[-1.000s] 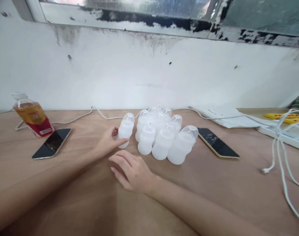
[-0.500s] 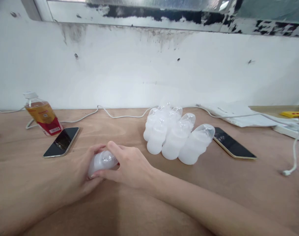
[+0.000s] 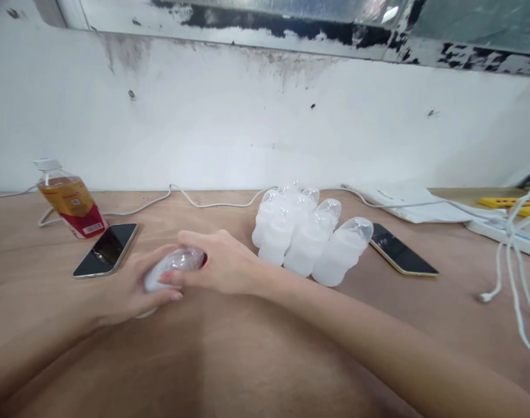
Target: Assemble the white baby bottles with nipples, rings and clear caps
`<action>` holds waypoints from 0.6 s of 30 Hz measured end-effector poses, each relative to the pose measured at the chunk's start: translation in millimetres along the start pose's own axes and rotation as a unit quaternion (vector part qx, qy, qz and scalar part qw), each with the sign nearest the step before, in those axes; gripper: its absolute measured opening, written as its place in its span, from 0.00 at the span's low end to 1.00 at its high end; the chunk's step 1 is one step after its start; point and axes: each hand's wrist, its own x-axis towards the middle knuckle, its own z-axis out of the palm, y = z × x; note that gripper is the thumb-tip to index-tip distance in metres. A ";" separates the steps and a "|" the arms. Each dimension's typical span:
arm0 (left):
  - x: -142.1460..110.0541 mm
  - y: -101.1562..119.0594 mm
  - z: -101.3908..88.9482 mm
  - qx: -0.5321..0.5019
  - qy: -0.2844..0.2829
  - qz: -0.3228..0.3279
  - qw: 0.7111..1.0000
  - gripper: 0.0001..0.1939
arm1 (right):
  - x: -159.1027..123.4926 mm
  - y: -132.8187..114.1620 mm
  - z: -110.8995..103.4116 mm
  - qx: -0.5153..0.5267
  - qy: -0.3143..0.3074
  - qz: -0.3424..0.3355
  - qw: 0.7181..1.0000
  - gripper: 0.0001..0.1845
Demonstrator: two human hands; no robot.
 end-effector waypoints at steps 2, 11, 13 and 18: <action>2.5 -10.9 -7.6 -0.012 0.007 0.017 1.000 0.21 | 11.3 -3.3 2.9 0.006 0.009 -0.011 1.000 0.17; -8.5 -59.1 -24.5 -0.268 -0.002 -0.063 0.961 0.25 | 48.4 3.9 -41.7 -0.074 0.125 0.000 0.989 0.18; -7.1 -67.3 -18.8 -0.327 0.077 -0.072 0.939 0.25 | 50.5 10.8 -52.3 -0.223 0.085 0.070 0.969 0.20; -0.7 -76.1 -6.6 -0.388 0.190 -0.079 0.898 0.22 | 63.5 38.9 -31.3 -0.414 -0.088 0.268 0.865 0.15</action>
